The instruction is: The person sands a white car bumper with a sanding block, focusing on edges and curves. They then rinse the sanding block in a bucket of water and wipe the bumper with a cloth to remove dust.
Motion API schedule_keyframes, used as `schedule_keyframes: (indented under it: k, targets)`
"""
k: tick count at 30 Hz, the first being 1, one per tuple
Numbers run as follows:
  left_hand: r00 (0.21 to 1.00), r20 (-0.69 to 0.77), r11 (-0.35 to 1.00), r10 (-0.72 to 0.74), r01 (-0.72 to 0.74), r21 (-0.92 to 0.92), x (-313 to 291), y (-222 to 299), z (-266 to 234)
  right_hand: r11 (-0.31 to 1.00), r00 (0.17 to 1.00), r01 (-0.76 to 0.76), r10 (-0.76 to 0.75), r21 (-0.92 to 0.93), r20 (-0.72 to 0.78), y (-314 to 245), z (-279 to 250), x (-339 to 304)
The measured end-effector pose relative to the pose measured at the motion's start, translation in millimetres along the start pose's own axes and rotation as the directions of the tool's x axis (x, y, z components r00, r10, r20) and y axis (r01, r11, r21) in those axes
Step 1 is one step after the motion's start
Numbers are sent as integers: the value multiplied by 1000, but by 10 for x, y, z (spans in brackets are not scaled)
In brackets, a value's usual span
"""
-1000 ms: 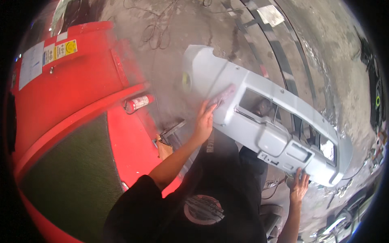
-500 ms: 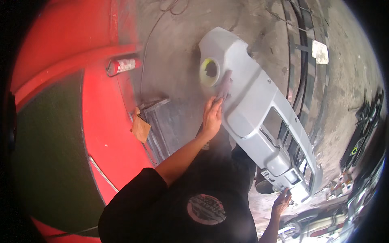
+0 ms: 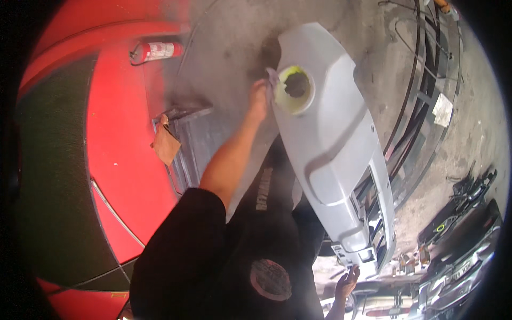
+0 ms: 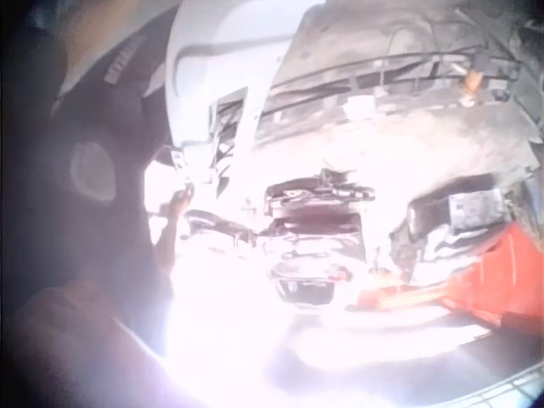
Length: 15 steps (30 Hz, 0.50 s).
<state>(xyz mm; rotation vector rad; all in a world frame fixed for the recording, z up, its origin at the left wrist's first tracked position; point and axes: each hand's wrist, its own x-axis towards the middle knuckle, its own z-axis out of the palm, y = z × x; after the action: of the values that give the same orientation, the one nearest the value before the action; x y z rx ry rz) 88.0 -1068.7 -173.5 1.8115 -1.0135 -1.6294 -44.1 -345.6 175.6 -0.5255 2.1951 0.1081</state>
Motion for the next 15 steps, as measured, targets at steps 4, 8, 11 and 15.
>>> schedule_keyframes:
  k: [4, 8, 11, 15]
  targets:
    - [985, 52, 982, -163, 167, -92, -460, 69, 163, 999, 999, 34, -35, -31, -31, 79, -17, -61]
    - [934, -6, 926, -358, 355, -130, -1733, 133, 114, 986, 980, 162, -164, -32, -111, 128, 31, -69]
    - [904, 158, 910, -396, 410, -65, -2556, -259, -181, 988, 975, 136, -146, -68, -168, 116, 31, -23]
    - [907, 367, 934, -204, 68, 350, -3362, 65, -356, 988, 994, 94, -100, -122, -49, 193, -217, 156]
